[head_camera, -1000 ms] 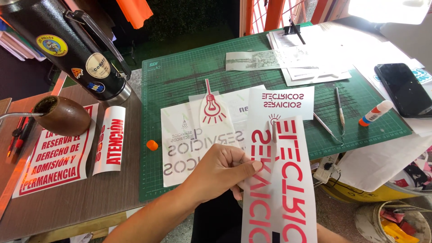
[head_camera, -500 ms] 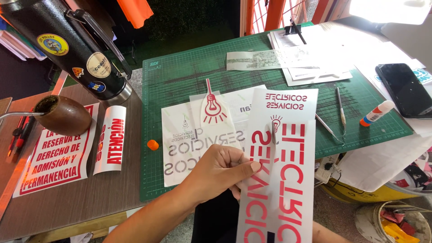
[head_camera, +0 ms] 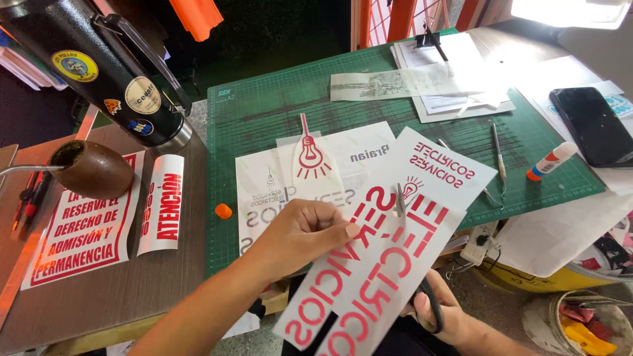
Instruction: Gluing and positioning paper cutouts onto a layout sheet
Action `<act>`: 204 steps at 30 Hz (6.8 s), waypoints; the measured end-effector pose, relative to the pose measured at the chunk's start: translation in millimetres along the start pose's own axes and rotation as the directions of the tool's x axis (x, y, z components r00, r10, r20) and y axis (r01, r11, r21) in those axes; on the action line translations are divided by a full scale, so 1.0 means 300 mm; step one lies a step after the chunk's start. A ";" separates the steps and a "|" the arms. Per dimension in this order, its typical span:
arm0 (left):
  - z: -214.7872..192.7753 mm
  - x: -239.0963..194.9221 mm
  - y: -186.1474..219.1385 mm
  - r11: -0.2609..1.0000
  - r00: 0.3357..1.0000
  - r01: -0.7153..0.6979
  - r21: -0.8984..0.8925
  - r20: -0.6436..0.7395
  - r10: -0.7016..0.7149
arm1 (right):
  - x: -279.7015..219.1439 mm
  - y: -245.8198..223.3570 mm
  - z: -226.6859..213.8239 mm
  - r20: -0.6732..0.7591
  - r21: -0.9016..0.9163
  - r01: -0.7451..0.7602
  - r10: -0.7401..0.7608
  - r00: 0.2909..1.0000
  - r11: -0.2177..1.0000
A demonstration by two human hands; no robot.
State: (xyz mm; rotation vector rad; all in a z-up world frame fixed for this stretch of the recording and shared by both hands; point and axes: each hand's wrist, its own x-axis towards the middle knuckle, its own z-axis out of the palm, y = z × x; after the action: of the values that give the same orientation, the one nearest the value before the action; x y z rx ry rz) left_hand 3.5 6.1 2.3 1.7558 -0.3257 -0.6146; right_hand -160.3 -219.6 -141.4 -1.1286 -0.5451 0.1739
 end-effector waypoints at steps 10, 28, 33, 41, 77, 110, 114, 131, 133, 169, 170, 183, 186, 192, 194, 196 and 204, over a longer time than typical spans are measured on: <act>0.001 -0.052 0.104 0.978 0.995 -0.041 0.202 -0.083 0.059 | 0.201 -0.155 -0.073 0.068 -0.016 0.002 -0.001 0.998 1.000; 0.036 -0.069 0.108 0.981 0.991 -0.130 0.144 -0.017 0.134 | -0.029 0.172 -0.201 -0.216 0.321 -0.100 0.176 0.961 0.942; 0.007 -0.059 0.108 0.959 0.986 -0.165 0.232 0.004 0.169 | 0.134 -0.007 -0.125 0.002 0.081 0.019 -0.019 1.000 0.997; -0.064 -0.029 0.123 0.943 0.999 -0.043 0.330 0.041 0.032 | 0.188 -0.139 -0.127 0.095 0.103 -0.147 0.137 0.986 0.984; -0.344 0.040 0.104 0.900 0.924 -0.054 0.433 -0.320 0.210 | 0.180 -0.137 -0.171 -0.523 -0.516 -0.161 -0.161 0.837 0.841; -0.480 0.156 -0.182 0.742 0.285 -0.382 0.550 -0.694 0.661 | 1.305 0.182 -0.781 -0.296 -0.952 -0.264 -0.239 0.925 0.155; -0.468 0.198 -0.222 0.713 0.377 -0.454 0.534 -0.610 0.697 | 1.128 -0.031 -0.574 -0.282 -0.959 -0.279 -0.259 0.924 0.048; -0.303 0.201 -0.191 0.803 0.828 -0.512 0.306 -0.072 0.556 | 0.666 -0.093 -0.393 -0.508 -0.529 -0.418 0.119 0.853 0.739; -0.319 0.162 -0.164 0.774 0.826 -0.496 0.394 -0.061 0.560 | 0.669 -0.091 -0.396 -0.507 -0.492 -0.425 0.146 0.849 0.760; 0.047 -0.169 -0.348 0.350 0.714 -0.034 0.936 -0.222 0.664 | 0.687 -0.107 -0.336 -0.401 -0.871 -0.438 0.193 0.896 0.222; 0.047 -0.171 -0.343 0.364 0.722 -0.032 0.931 -0.230 0.652 | 0.685 -0.101 -0.341 -0.382 -0.885 -0.415 0.181 0.906 0.212; 0.054 -0.170 -0.333 0.396 0.703 0.006 0.918 -0.285 0.651 | 0.692 -0.092 -0.345 -0.375 -0.905 -0.402 0.186 0.908 0.141; 0.053 -0.171 -0.326 0.406 0.713 0.009 0.914 -0.291 0.638 | 0.693 -0.090 -0.344 -0.383 -0.903 -0.408 0.182 0.906 0.133; 0.057 -0.170 -0.330 0.414 0.694 0.010 0.910 -0.304 0.653 | 0.689 -0.083 -0.353 -0.374 -0.909 -0.396 0.169 0.912 0.128; 0.057 -0.171 -0.331 0.404 0.704 0.016 0.914 -0.298 0.645 | 0.691 -0.084 -0.351 -0.383 -0.906 -0.406 0.176 0.907 0.120; 0.055 -0.169 -0.333 0.394 0.715 0.020 0.919 -0.289 0.637 | 0.692 -0.082 -0.358 -0.395 -0.902 -0.418 0.181 0.901 0.112; 0.053 -0.180 -0.350 0.295 0.834 0.009 0.955 -0.170 0.525 | 0.697 -0.101 -0.333 -0.380 -0.900 -0.408 0.182 0.907 0.153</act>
State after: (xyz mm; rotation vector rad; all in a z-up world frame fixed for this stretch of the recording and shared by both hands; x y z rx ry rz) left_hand -60.0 50.1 -88.4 2.8152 -0.7287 0.4475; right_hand 64.4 -229.7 -77.8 -2.5515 -0.1753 0.0343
